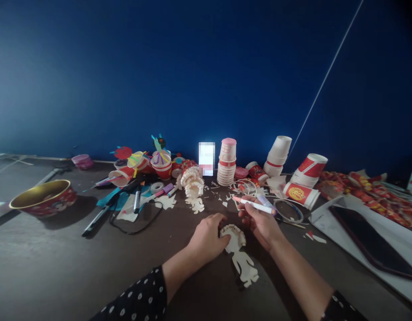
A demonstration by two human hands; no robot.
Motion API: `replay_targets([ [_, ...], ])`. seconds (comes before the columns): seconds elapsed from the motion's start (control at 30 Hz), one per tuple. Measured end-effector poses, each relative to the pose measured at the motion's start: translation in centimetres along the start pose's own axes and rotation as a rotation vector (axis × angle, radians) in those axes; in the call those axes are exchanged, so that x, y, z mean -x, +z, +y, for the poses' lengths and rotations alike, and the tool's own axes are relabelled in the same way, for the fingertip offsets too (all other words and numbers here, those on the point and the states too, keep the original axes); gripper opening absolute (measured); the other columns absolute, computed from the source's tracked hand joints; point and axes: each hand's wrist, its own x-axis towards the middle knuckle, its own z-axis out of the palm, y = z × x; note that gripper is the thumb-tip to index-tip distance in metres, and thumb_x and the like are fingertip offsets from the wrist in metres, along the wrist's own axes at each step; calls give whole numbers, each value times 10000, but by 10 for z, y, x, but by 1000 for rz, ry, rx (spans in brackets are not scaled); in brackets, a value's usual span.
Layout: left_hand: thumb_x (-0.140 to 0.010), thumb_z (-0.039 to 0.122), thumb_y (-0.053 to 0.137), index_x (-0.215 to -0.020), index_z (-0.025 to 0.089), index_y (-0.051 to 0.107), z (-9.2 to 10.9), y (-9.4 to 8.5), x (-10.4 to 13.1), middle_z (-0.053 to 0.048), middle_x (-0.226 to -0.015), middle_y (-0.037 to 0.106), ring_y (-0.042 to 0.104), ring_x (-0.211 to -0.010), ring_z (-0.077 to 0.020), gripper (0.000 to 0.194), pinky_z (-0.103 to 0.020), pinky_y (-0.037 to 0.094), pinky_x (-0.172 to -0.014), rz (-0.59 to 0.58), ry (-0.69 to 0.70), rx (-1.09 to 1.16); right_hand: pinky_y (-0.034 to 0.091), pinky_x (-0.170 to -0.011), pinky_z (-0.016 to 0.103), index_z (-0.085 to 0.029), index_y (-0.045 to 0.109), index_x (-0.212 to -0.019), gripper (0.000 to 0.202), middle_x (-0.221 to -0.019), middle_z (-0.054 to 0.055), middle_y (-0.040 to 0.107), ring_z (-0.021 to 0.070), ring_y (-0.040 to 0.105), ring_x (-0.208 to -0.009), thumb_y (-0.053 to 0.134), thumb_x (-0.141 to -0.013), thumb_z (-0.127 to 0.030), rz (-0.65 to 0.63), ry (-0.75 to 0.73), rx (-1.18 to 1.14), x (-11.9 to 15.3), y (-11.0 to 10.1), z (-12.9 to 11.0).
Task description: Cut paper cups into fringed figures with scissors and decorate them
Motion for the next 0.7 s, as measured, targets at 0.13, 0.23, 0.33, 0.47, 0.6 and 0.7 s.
replay_targets([
  [0.13,-601,84,525,-931,169,592,3,5,-1,-26,-732,588,511,-610,-136,348,-244,382,-585,-4,17,20,393,-479,193,-209,562,-877,243,-714,-8,617,111,545,-587,654,-688,-332,7,2,19,1,3,3],
  [0.23,-621,83,518,-952,156,577,5,6,-3,-17,-725,574,508,-607,-120,344,-232,395,-594,22,13,45,385,-474,183,-218,570,-867,220,-711,-15,622,100,538,-583,649,-693,-328,14,-1,24,0,2,5],
  [0.33,-631,86,526,-950,153,568,4,7,-4,-6,-711,563,505,-611,-112,328,-223,400,-596,72,0,40,381,-465,184,-223,572,-852,217,-691,-20,625,98,533,-567,652,-684,-333,27,5,25,-1,1,6],
  [0.47,-633,71,525,-957,154,555,-1,8,-4,1,-705,552,496,-612,-111,336,-228,406,-601,131,-5,-1,385,-463,185,-214,578,-837,232,-676,-20,620,97,533,-561,663,-663,-343,48,9,26,-1,2,5],
  [0.6,-640,103,560,-979,156,548,0,5,-2,-26,-781,576,515,-706,-148,344,-276,424,-668,160,5,-74,385,-453,183,-204,574,-850,263,-677,-13,621,95,533,-551,672,-648,-342,71,16,32,0,4,3],
  [0.7,-660,127,573,-914,163,574,6,0,0,-40,-829,601,519,-789,-174,256,-310,418,-731,187,74,-103,381,-446,180,-202,563,-850,265,-674,-11,620,93,532,-542,668,-649,-339,80,16,35,-1,3,2],
])
